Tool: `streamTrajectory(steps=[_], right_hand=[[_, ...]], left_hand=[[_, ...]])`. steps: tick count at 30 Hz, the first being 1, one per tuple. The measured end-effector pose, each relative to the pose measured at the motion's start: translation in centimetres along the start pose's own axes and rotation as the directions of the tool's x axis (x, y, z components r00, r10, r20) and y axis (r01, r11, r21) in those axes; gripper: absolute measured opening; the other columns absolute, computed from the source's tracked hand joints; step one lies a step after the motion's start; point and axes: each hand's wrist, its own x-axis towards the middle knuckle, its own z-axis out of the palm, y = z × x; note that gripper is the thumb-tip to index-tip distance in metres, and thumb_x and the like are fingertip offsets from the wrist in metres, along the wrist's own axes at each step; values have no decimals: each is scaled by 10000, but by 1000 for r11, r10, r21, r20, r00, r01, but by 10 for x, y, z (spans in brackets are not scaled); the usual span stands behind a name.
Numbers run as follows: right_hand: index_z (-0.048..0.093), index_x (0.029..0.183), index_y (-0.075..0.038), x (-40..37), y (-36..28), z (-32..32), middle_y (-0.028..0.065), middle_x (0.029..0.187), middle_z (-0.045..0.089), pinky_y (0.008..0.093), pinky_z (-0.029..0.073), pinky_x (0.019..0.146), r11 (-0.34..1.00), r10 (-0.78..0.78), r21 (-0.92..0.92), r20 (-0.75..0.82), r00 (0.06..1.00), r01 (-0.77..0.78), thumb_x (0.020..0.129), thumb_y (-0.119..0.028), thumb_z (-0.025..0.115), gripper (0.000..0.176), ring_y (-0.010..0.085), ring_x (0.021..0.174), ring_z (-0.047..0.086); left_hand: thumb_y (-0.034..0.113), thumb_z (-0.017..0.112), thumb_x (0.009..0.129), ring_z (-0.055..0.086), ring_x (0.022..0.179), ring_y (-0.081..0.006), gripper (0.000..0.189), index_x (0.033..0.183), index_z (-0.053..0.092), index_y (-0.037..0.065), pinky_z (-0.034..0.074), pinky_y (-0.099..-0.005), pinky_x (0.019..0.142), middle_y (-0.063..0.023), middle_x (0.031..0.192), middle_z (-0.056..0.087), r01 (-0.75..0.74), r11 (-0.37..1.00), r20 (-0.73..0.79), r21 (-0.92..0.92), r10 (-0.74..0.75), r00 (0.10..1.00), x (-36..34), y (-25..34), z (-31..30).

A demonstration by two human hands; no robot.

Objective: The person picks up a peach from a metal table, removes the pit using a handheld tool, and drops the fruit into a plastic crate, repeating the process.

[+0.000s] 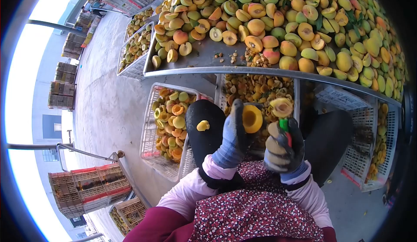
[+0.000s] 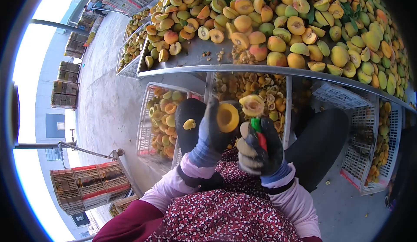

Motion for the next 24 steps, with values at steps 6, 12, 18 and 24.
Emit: streamTrajectory(steps=[6,12,18,24], right_hand=[[549,968,16,9,1,4,198,787,599,397,467,614,-651,-642,-601,112,758,-463,846,-131,565,192,373,723,601],[514,1011,3,14,3,-3,195,803,598,392,499,558,-792,-549,-445,223,805,-417,787,-158,648,307,350,665,619],[524,955,-29,16,-9,-33,172,766,604,367,494,514,-800,-589,-218,102,802,-559,838,-288,599,294,319,625,623],[575,954,-22,3,-39,-73,187,703,602,412,465,581,-625,-745,-300,-46,666,-720,858,-255,589,253,351,668,603]], left_hand=[[130,719,735,602,886,-300,504,1149,459,6,494,-344,757,-162,963,576,-166,962,-59,215,183,981,2,1,-25],[178,571,887,570,961,-218,350,1182,481,12,471,-308,790,-138,1036,562,-26,994,-89,-107,16,996,3,-8,-14],[304,387,967,555,947,-171,388,1167,521,0,448,-279,821,-89,1041,573,227,925,-153,-304,-283,947,10,-24,-3],[349,335,968,568,913,-180,471,1138,540,-40,449,-301,814,-112,996,590,-67,997,-393,-27,51,918,17,6,-53]])
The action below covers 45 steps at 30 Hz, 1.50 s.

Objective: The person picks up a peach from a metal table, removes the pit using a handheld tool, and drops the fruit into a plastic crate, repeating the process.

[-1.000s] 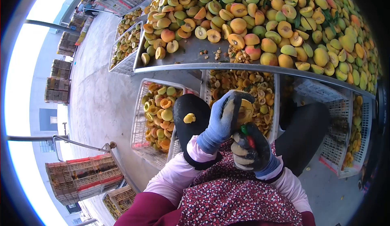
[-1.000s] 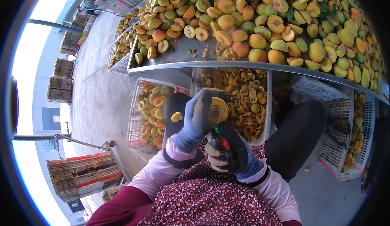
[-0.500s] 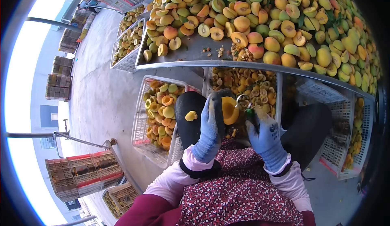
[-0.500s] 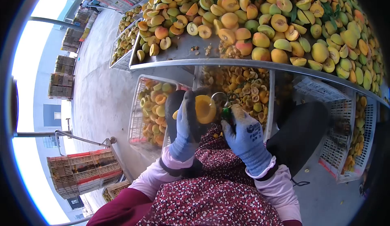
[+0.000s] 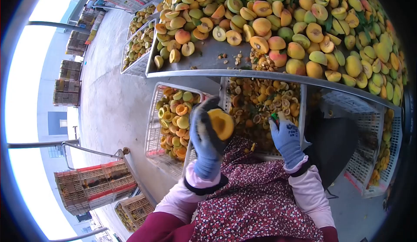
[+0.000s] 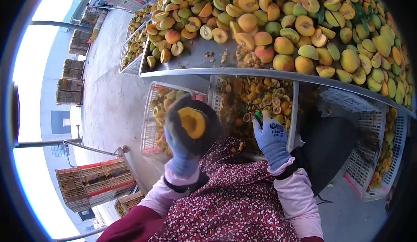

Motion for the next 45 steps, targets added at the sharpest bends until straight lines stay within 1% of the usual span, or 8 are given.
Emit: streamTrajectory(steps=[3,6,11,19,24,30,32,45], right_hand=[[548,918,-23,3,-7,-17,184,733,609,417,476,577,978,1,207,-30,1000,6,829,-229,624,237,373,688,609],[540,908,-16,3,-2,-21,191,730,604,415,474,582,972,63,223,49,997,-73,828,-256,624,266,369,692,610],[553,982,-6,11,4,-1,202,847,613,429,483,660,978,38,202,60,997,-49,833,-301,604,335,372,778,609],[542,973,-4,16,8,-6,215,817,599,409,466,657,960,89,253,138,986,-122,841,-248,603,283,383,773,595],[542,1109,39,25,-1,-25,209,895,630,354,478,699,888,138,434,61,989,-150,884,-133,535,283,314,814,635],[544,983,49,19,-51,-61,180,770,620,351,482,592,763,-164,599,-188,968,245,858,-63,535,167,323,683,631],[525,963,29,12,-67,-67,176,717,590,392,465,529,850,-280,392,-230,932,352,823,-103,594,204,353,616,598],[500,1112,72,-32,-56,-67,204,750,587,388,469,588,845,-334,368,-203,921,387,861,-126,560,325,348,648,595]], left_hand=[[359,415,949,568,878,-202,430,1115,573,-4,478,-320,753,-131,996,586,49,979,-97,198,-30,995,49,-49,-68],[273,574,875,580,913,-278,319,1037,620,2,450,-344,845,-158,1003,576,-29,358,13,933,47,999,86,-73,-102],[289,627,839,621,863,-239,294,1035,626,69,485,-341,723,-127,925,631,-126,818,258,562,-29,966,135,-38,6],[349,725,700,617,890,-242,561,1125,524,43,496,-334,726,-164,990,621,-327,451,331,831,73,941,222,-108,136],[114,683,764,590,777,-140,377,1056,472,4,490,-244,673,-92,927,609,199,978,502,69,-206,840,156,-99,96],[121,634,847,585,906,-179,461,1243,439,-9,499,-293,786,-117,1038,581,608,777,532,-162,-450,717,44,-25,55],[292,539,934,533,842,-68,332,1129,528,23,458,-203,715,-12,970,561,8,997,327,-73,16,945,17,-22,60],[238,383,988,517,867,-90,307,1062,561,0,430,-233,775,-51,932,573,-63,990,391,-126,108,914,-8,13,53]])
